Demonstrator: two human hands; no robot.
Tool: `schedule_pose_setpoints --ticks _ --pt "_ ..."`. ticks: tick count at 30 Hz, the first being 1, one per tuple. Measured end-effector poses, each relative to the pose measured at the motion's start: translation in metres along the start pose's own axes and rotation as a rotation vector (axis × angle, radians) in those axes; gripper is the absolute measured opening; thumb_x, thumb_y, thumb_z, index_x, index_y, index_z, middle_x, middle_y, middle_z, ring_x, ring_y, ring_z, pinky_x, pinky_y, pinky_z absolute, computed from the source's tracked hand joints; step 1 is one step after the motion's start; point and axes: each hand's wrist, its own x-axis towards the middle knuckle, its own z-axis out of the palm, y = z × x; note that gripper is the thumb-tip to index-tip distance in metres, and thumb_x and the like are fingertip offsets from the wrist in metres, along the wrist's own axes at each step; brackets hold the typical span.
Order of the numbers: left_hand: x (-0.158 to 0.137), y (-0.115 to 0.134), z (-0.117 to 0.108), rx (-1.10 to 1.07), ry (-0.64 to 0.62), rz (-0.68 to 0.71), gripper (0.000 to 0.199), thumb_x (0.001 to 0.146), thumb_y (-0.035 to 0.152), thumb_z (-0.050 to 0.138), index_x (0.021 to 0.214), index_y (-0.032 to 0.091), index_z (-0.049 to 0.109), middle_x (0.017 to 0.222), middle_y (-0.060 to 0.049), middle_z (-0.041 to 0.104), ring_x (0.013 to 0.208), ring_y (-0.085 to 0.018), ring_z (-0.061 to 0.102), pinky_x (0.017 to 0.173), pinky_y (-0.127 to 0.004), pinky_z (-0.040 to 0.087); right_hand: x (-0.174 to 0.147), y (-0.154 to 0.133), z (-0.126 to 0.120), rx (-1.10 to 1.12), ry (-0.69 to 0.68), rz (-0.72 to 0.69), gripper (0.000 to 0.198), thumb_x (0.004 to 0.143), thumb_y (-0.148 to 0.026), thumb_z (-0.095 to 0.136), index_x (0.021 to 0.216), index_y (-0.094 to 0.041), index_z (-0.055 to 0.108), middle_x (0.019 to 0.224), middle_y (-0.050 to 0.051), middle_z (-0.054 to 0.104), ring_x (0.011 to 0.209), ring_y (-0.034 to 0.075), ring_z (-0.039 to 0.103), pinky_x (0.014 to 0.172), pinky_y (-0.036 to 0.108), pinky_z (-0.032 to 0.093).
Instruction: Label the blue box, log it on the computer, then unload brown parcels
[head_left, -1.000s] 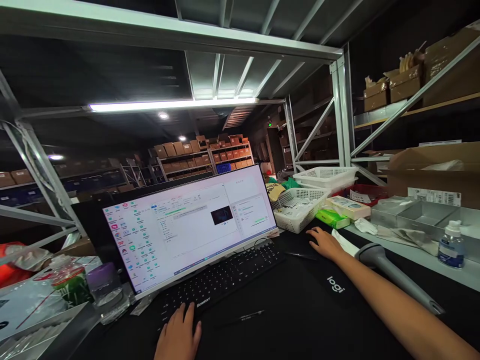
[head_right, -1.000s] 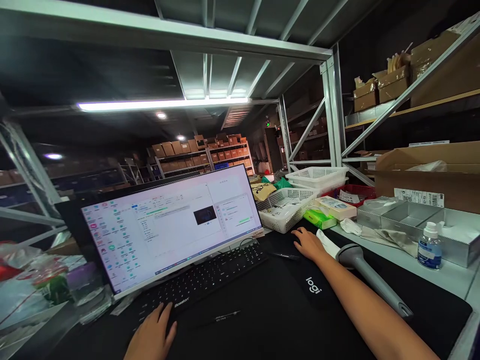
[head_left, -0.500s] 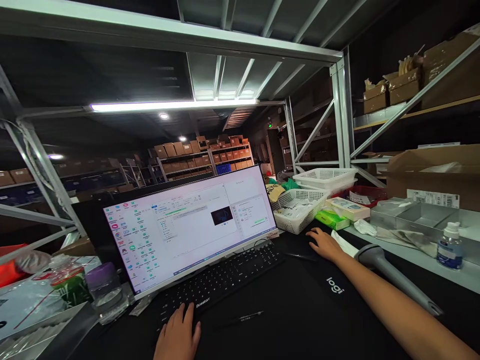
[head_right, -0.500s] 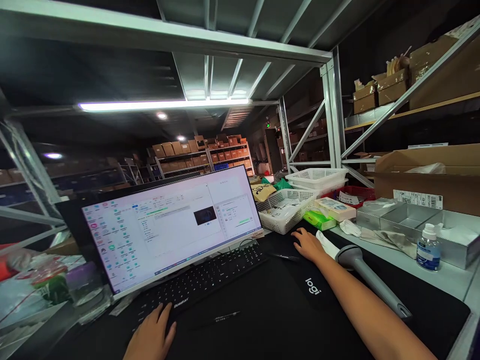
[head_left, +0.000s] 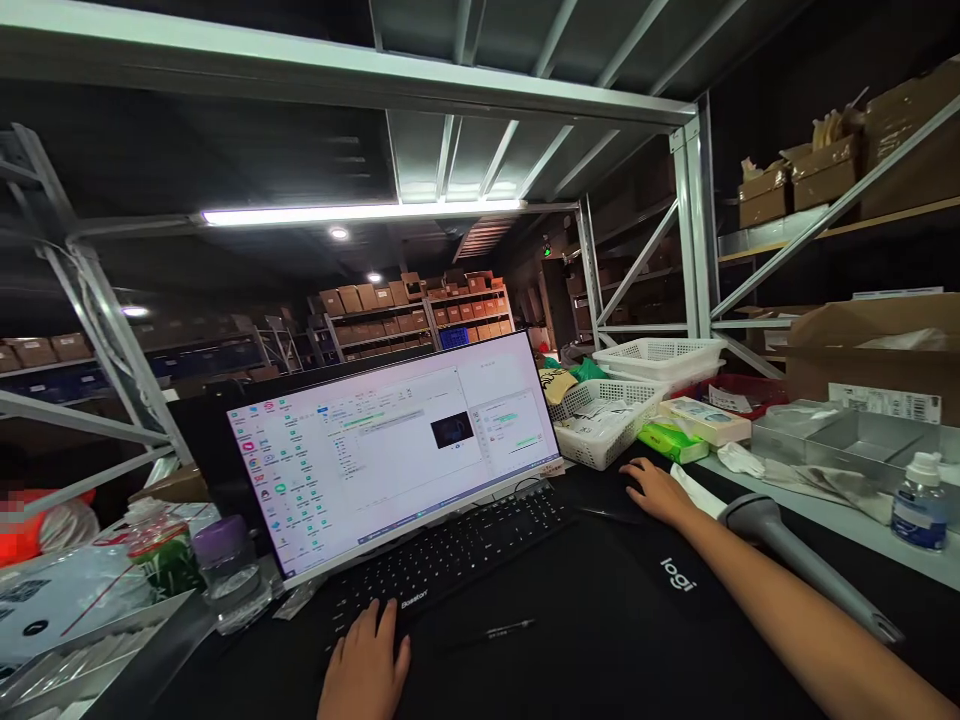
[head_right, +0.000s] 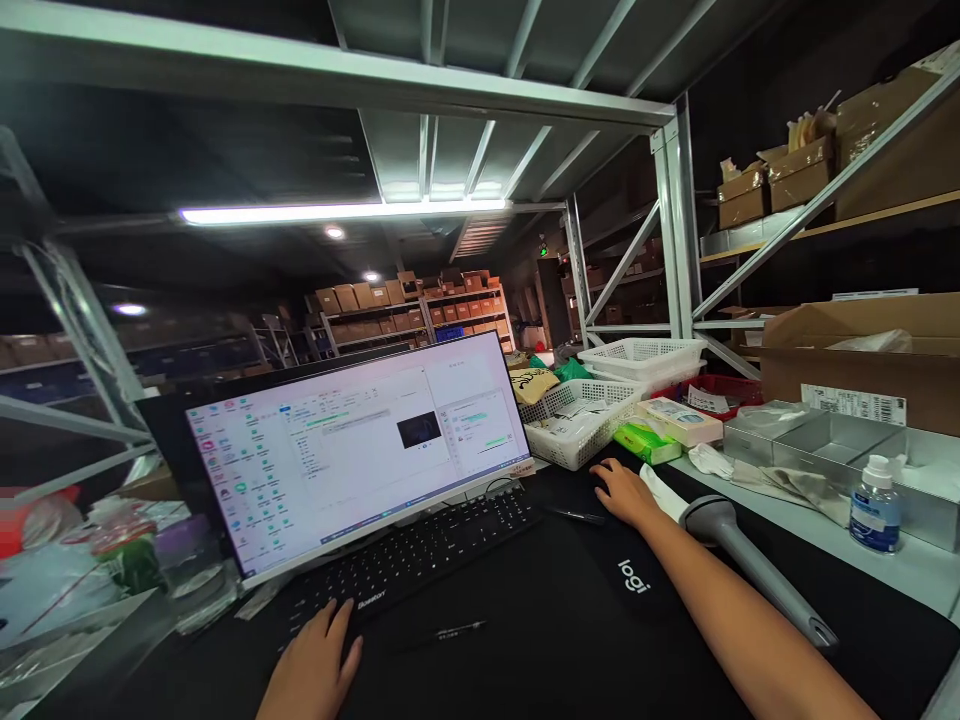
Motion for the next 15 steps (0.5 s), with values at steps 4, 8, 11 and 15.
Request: schedule_pose_setpoints --ticks 4,8,11,15 --pt "-0.004 0.003 -0.009 -0.042 -0.021 -0.012 0.052 0.103 0.022 0.034 0.150 0.011 0.054 0.154 -0.018 0.055 0.141 -0.030 0.054 0.117 -0.044 0.044 -0.002 0.000 0.001 0.018 -0.004 -0.042 0.057 0.090 -0.030 0.059 0.146 -0.019 0.055 0.143 0.016 0.056 0.119 0.031 0.065 0.106 0.044 0.049" --pt "-0.009 0.008 -0.023 -0.078 -0.029 -0.035 0.052 0.101 0.019 0.037 0.150 0.012 0.055 0.154 -0.018 0.054 0.141 -0.031 0.054 0.116 -0.047 0.044 -0.001 0.009 0.011 0.036 -0.012 -0.101 0.060 0.086 -0.027 0.058 0.145 -0.018 0.056 0.143 0.016 0.056 0.117 0.031 0.066 0.107 0.044 0.050" --pt "-0.012 0.009 -0.029 -0.098 -0.040 -0.032 0.052 0.101 0.019 0.039 0.150 0.011 0.054 0.154 -0.020 0.053 0.142 -0.031 0.052 0.118 -0.049 0.043 0.004 0.020 0.025 0.046 0.010 -0.127 0.054 0.090 -0.034 0.053 0.142 -0.020 0.059 0.142 0.016 0.057 0.117 0.031 0.066 0.107 0.044 0.050" --pt "-0.013 0.009 -0.031 -0.103 -0.059 -0.039 0.053 0.101 0.020 0.037 0.151 0.010 0.052 0.154 -0.022 0.053 0.144 -0.030 0.051 0.119 -0.047 0.041 0.009 0.031 0.037 0.052 0.028 -0.122 0.050 0.093 -0.039 0.050 0.139 -0.022 0.061 0.142 0.016 0.056 0.119 0.031 0.066 0.107 0.045 0.050"
